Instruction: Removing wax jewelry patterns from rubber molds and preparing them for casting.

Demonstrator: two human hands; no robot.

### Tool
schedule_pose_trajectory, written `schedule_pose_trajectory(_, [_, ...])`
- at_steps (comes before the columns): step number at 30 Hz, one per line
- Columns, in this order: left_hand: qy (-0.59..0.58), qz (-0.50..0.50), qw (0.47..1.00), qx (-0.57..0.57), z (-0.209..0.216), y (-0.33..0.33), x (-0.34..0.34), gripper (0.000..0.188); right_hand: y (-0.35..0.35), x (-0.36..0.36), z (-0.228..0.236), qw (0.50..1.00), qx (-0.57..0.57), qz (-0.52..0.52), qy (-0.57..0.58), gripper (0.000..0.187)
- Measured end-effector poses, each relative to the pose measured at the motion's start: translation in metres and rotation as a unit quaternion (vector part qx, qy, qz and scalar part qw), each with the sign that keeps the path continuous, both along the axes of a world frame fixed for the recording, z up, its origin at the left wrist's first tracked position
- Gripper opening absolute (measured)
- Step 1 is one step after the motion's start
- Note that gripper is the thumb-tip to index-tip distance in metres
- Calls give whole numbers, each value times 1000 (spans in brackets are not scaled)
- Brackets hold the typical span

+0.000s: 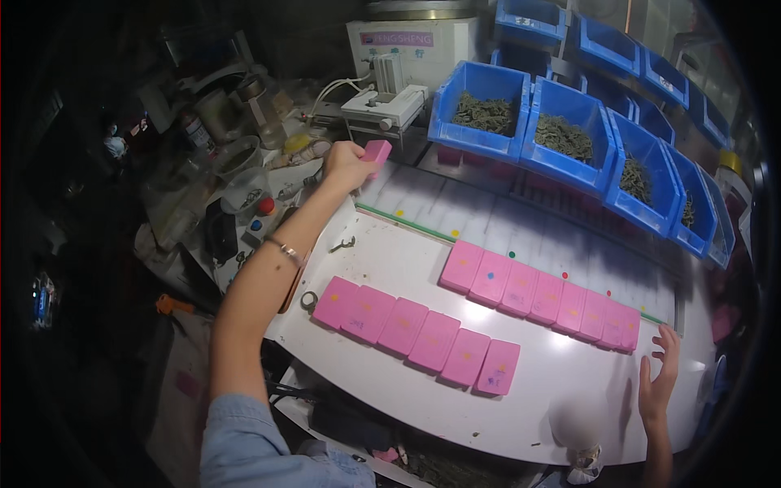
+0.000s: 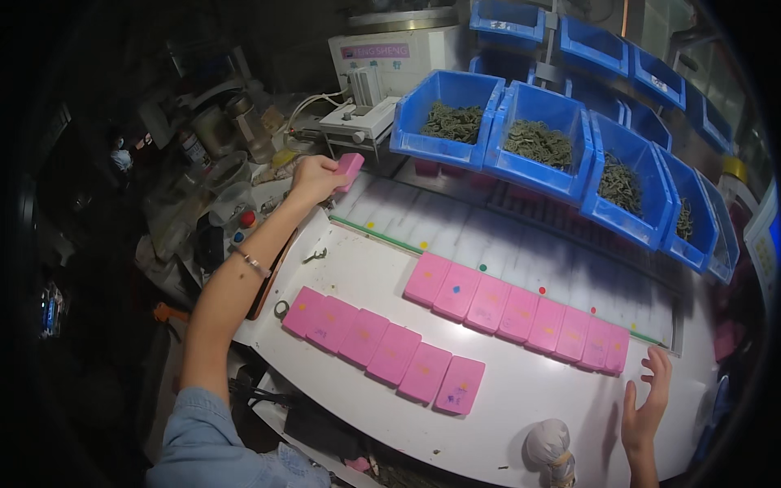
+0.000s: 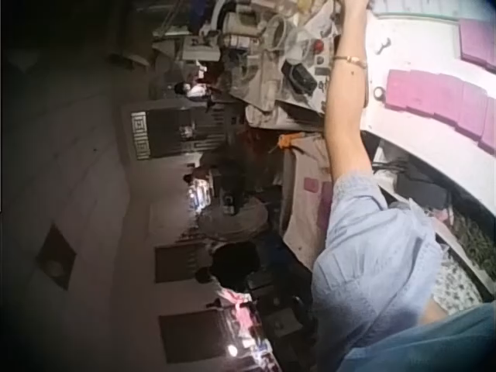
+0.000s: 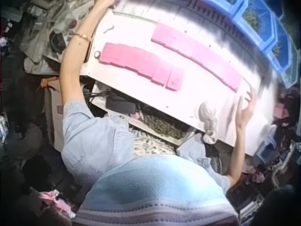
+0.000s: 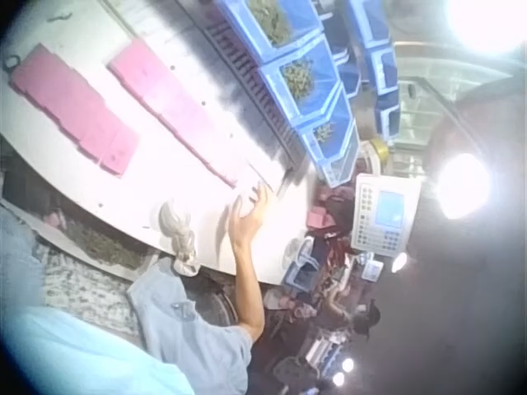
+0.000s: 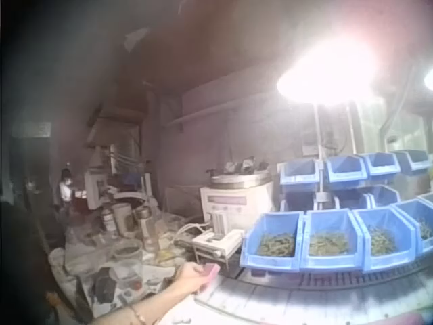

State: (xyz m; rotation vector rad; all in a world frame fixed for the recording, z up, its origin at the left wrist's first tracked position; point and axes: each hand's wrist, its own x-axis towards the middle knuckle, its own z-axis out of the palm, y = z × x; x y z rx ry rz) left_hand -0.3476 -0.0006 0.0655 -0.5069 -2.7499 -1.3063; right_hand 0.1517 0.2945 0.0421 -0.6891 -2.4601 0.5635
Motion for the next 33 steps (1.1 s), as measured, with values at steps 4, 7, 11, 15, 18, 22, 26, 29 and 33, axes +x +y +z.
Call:
schedule_pose_trajectory(4, [177,77,969,-156,-36,20,-49,27,-33,-3,20,991,109,58,-56,53])
schedule_pose_trajectory(7, [183,77,967,-162,-51,28,-62,28,-54,-4,29,982,137,100,-78,47])
schedule_pose_trajectory(11, [218,9,943,-252,-39,31,-53,42,-77,-34,40,980,2,185,-77,38])
schedule_pose_trajectory(15, [220,-129,955,-152,-6,38,44,37,-118,-95,26,941,18,316,-120,61])
schedule_pose_trajectory(18, [135,-281,947,-77,-5,59,135,35,-122,-106,-3,938,25,326,-118,71])
schedule_pose_trajectory(22, [64,-410,909,-43,-6,38,243,34,-134,-97,0,955,29,288,-72,73])
schedule_pose_trajectory(26, [-60,-450,891,26,-10,25,305,46,-159,-71,15,964,58,260,13,71])
schedule_pose_trajectory(29, [-82,-450,877,149,-25,28,312,56,-164,-51,14,957,110,262,59,66])
schedule_pose_trajectory(33, [-60,-446,881,149,-35,16,328,55,-169,-31,2,966,-128,138,177,38])
